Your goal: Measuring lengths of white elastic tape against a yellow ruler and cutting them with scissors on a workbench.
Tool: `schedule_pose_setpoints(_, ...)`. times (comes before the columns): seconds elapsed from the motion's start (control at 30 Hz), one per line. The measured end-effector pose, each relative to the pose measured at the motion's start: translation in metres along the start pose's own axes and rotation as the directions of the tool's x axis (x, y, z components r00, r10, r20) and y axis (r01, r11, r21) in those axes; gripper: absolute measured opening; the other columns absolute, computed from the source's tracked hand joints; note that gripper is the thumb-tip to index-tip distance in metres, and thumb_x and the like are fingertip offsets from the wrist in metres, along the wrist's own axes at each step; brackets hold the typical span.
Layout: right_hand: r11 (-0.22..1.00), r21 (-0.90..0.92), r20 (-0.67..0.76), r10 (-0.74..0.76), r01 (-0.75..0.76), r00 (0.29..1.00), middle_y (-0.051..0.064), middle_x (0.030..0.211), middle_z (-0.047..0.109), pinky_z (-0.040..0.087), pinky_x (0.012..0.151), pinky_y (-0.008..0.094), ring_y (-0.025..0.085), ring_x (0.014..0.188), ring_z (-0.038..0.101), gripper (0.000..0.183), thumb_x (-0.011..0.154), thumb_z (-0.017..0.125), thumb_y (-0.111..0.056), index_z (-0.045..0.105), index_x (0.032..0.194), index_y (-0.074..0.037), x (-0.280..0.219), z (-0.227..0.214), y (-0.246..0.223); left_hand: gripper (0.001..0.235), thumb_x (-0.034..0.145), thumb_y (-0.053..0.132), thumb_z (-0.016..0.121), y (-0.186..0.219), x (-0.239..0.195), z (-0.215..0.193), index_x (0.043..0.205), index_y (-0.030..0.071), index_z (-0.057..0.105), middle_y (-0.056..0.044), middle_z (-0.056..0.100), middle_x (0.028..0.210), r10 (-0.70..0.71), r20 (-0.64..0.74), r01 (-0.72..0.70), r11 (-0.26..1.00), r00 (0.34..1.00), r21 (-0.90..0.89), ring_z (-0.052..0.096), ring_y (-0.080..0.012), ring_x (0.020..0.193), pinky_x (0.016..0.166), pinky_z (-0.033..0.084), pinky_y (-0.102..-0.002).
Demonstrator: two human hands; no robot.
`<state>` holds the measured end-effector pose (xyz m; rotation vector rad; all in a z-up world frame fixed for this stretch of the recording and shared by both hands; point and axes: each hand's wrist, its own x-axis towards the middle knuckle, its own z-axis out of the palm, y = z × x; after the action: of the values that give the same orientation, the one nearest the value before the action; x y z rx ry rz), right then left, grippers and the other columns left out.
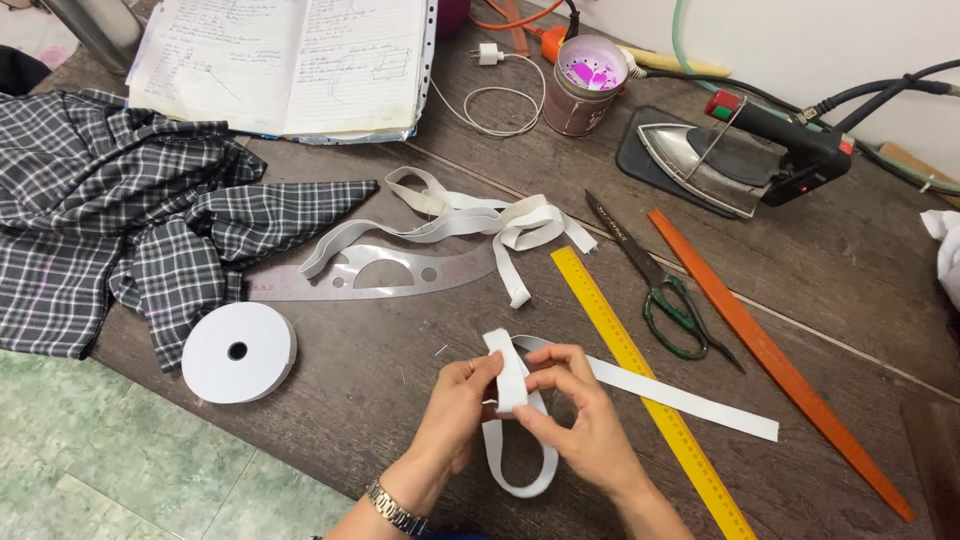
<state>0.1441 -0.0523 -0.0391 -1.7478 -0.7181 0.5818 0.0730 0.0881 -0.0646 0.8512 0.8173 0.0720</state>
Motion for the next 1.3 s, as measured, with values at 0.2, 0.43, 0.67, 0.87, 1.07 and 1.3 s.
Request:
schedule_pose_setpoints(0.2, 0.965, 0.181, -0.028, 0.199, -0.191, 0.980, 0.005, 0.113, 0.056, 0.042, 0.099, 0.034, 0.017, 0.113, 0.054, 0.016, 0.078, 0.072, -0.023, 0.070, 0.082, -0.008, 0.006, -0.020, 0.009, 0.034, 0.096, 0.027, 0.047, 0.019, -0.005, -0.013, 0.094, 0.001, 0.068, -0.011, 0.071, 0.089, -0.084, 0.119, 0.033, 0.924, 0.989, 0.381, 0.060, -0.0151, 0.057, 0.060, 0.059, -0.029)
schedule_pose_setpoints(0.43, 0.904, 0.339, 0.023, 0.270, -0.262, 0.962, 0.006, 0.103, 0.060, 0.037, 0.095, 0.033, 0.016, 0.099, 0.057, 0.019, 0.083, 0.065, -0.022, 0.071, 0.074, -0.006, 0.006, -0.023, 0.015, 0.029, 0.086, 0.019, 0.062, 0.032, -0.032, -0.016, 0.115, 0.017, 0.068, 0.002, 0.063, 0.094, 0.399, 0.317, -0.506, 0.584, 0.860, 0.635, 0.056, -0.0088, 0.068, 0.064, 0.046, -0.024)
schedule_pose_setpoints(0.67, 0.895, 0.315, 0.061, 0.313, -0.316, 0.948, 0.005, 0.096, 0.059, 0.039, 0.087, 0.030, 0.015, 0.091, 0.056, 0.020, 0.085, 0.067, -0.019, 0.069, 0.072, -0.004, 0.006, -0.014, 0.000, 0.029, 0.083, 0.017, 0.069, 0.031, -0.046, -0.004, 0.112, 0.016, 0.070, 0.003, 0.058, 0.078, 0.461, 0.497, -0.678, 0.513, 0.735, 0.526, 0.052, -0.0091, 0.062, 0.070, 0.045, -0.025)
schedule_pose_setpoints(0.87, 0.924, 0.319, 0.033, 0.214, -0.213, 0.976, 0.011, 0.083, 0.068, 0.053, 0.071, 0.031, 0.018, 0.074, 0.064, 0.031, 0.094, 0.051, -0.026, 0.066, 0.087, 0.000, 0.006, -0.016, 0.000, 0.026, 0.084, 0.016, 0.069, 0.023, -0.039, -0.009, 0.109, 0.012, 0.074, 0.004, 0.054, 0.073, 0.330, 0.308, -0.443, 0.767, 0.892, 0.464, 0.050, -0.0073, 0.064, 0.064, 0.045, -0.022)
schedule_pose_setpoints(1.07, 0.926, 0.263, 0.134, 0.242, -0.269, 0.961, 0.005, 0.074, 0.061, 0.049, 0.071, 0.028, 0.015, 0.071, 0.058, 0.026, 0.089, 0.060, -0.023, 0.068, 0.105, -0.004, 0.004, -0.019, -0.003, 0.022, 0.082, 0.017, 0.071, 0.025, -0.042, -0.006, 0.104, 0.015, 0.073, 0.005, 0.057, 0.074, 0.336, 0.292, -0.442, 0.748, 0.895, 0.494, 0.052, -0.0062, 0.065, 0.065, 0.045, -0.022)
schedule_pose_setpoints(1.3, 0.853, 0.334, 0.177, 0.360, -0.400, 0.916, 0.007, 0.079, 0.067, 0.047, 0.064, 0.026, 0.014, 0.071, 0.063, 0.024, 0.085, 0.068, -0.011, 0.069, 0.108, -0.003, 0.004, -0.016, -0.005, 0.019, 0.080, 0.016, 0.074, 0.024, -0.041, -0.006, 0.099, 0.015, 0.073, 0.003, 0.061, 0.073, 0.340, 0.269, -0.432, 0.757, 0.901, 0.490, 0.054, -0.0071, 0.064, 0.065, 0.046, -0.022)
